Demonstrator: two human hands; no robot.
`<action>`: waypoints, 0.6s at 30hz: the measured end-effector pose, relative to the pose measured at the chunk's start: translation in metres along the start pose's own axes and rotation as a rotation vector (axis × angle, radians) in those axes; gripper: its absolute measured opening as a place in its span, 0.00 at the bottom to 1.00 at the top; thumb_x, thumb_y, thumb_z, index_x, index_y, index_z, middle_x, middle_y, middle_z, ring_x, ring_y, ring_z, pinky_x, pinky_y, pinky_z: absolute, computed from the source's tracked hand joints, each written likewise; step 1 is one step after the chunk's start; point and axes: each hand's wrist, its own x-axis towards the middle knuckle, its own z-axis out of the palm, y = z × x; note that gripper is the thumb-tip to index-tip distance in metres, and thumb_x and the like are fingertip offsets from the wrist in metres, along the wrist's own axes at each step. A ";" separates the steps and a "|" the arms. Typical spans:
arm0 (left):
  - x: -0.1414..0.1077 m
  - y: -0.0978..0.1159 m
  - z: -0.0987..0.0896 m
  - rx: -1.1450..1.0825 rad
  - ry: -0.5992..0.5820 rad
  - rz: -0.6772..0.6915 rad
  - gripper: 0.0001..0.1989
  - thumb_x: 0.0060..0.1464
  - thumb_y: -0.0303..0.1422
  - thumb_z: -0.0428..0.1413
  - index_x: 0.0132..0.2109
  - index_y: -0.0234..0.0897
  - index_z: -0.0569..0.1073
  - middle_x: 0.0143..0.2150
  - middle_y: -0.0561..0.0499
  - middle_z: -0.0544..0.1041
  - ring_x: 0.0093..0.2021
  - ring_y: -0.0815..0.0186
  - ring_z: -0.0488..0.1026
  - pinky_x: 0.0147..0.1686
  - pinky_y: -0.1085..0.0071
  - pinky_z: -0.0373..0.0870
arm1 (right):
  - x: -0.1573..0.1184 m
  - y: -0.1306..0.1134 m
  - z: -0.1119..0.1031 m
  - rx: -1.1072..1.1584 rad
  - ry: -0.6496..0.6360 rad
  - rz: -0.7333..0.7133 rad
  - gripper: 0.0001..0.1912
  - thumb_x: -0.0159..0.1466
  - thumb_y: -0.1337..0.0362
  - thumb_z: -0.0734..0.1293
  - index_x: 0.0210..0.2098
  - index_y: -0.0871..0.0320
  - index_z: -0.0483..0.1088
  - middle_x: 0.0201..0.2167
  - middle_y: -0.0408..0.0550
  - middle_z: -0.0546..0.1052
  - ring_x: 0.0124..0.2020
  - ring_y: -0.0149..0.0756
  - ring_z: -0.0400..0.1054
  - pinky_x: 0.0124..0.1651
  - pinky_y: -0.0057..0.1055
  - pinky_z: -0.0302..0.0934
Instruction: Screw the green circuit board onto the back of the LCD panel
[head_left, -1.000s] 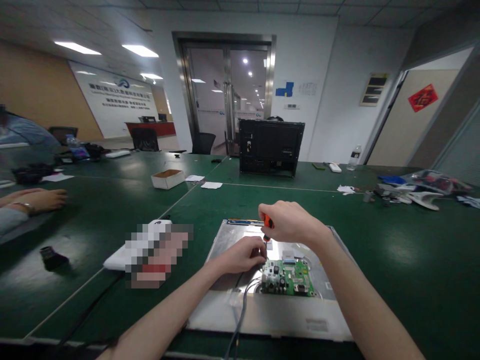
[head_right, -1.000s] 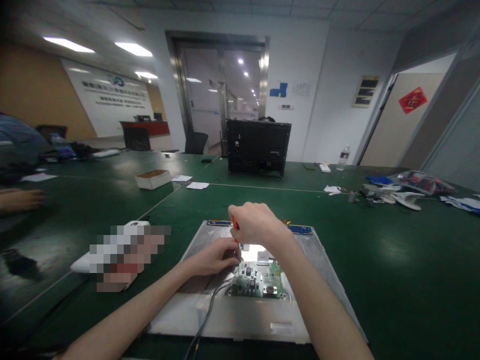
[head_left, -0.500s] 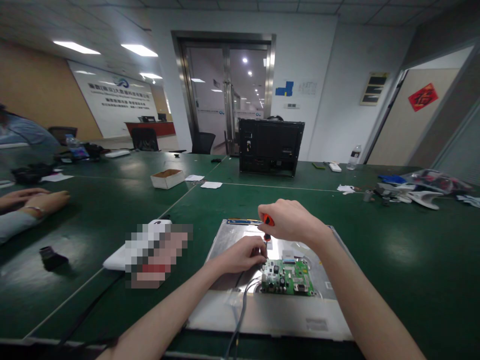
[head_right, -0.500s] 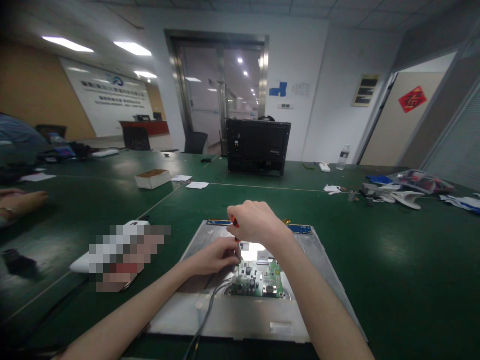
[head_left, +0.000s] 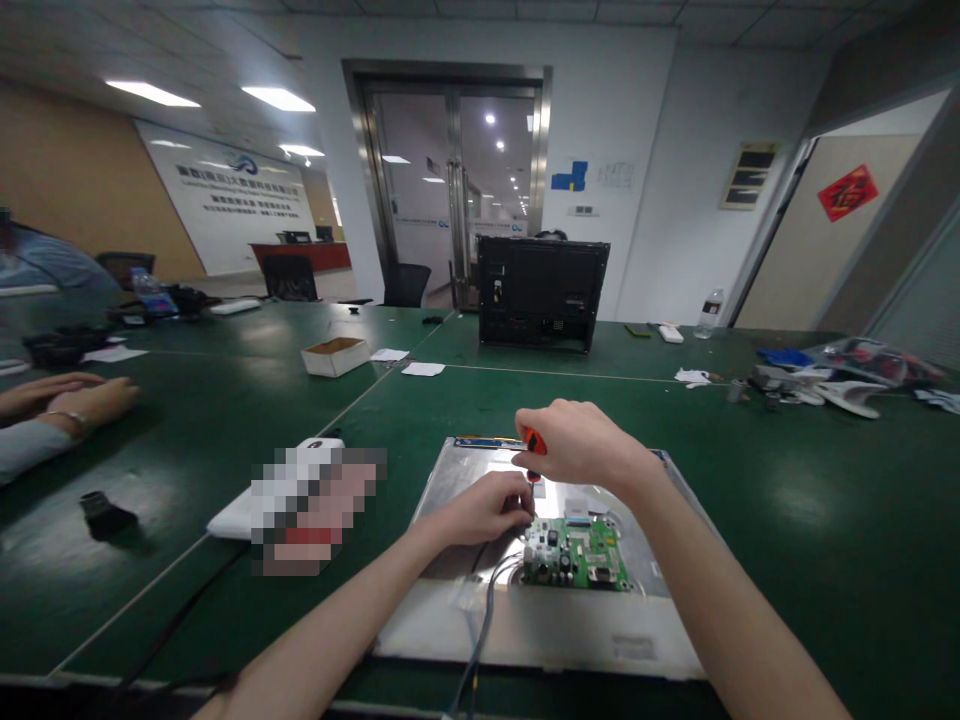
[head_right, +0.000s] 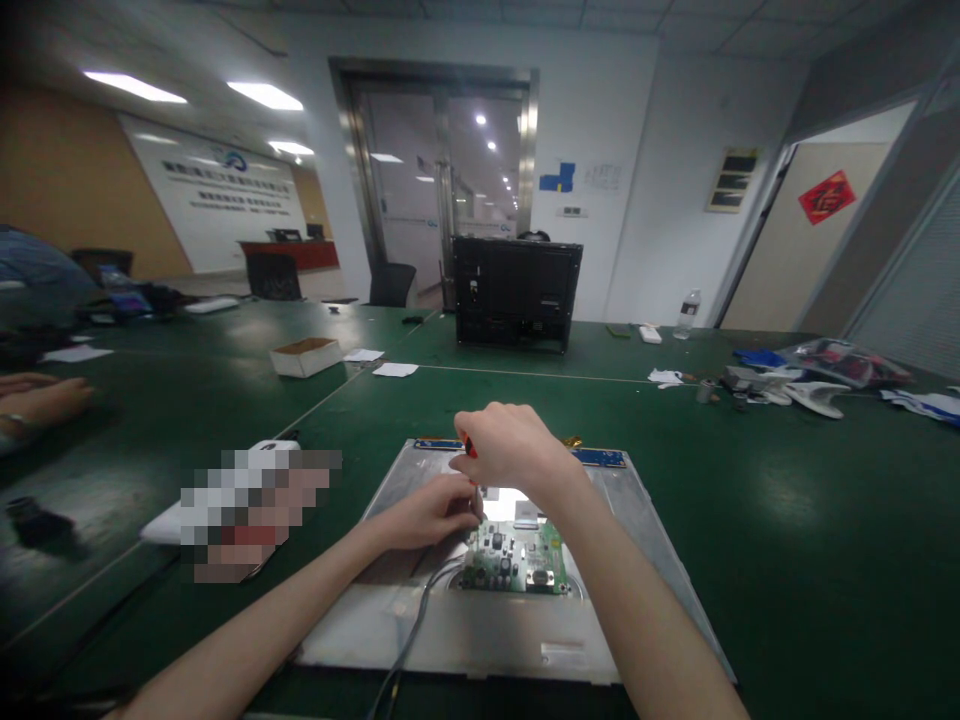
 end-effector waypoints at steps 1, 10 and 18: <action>0.000 0.000 0.000 0.000 -0.002 -0.004 0.05 0.49 0.22 0.54 0.33 0.34 0.73 0.29 0.53 0.73 0.30 0.68 0.67 0.30 0.75 0.60 | 0.000 0.000 0.000 0.002 0.001 -0.005 0.12 0.59 0.54 0.65 0.39 0.53 0.71 0.31 0.47 0.77 0.30 0.37 0.69 0.25 0.29 0.43; 0.000 0.004 -0.002 0.002 0.003 0.011 0.05 0.48 0.21 0.55 0.32 0.33 0.73 0.29 0.53 0.73 0.30 0.68 0.66 0.30 0.75 0.60 | 0.002 0.001 0.003 -0.024 0.011 0.030 0.10 0.60 0.56 0.62 0.35 0.55 0.70 0.30 0.48 0.76 0.30 0.36 0.69 0.25 0.30 0.42; 0.000 0.004 -0.001 -0.010 0.001 -0.001 0.05 0.48 0.21 0.55 0.32 0.34 0.73 0.28 0.54 0.73 0.28 0.69 0.66 0.29 0.75 0.59 | -0.002 0.000 -0.001 0.026 0.004 -0.030 0.11 0.56 0.62 0.64 0.39 0.54 0.68 0.30 0.46 0.76 0.27 0.33 0.65 0.25 0.28 0.41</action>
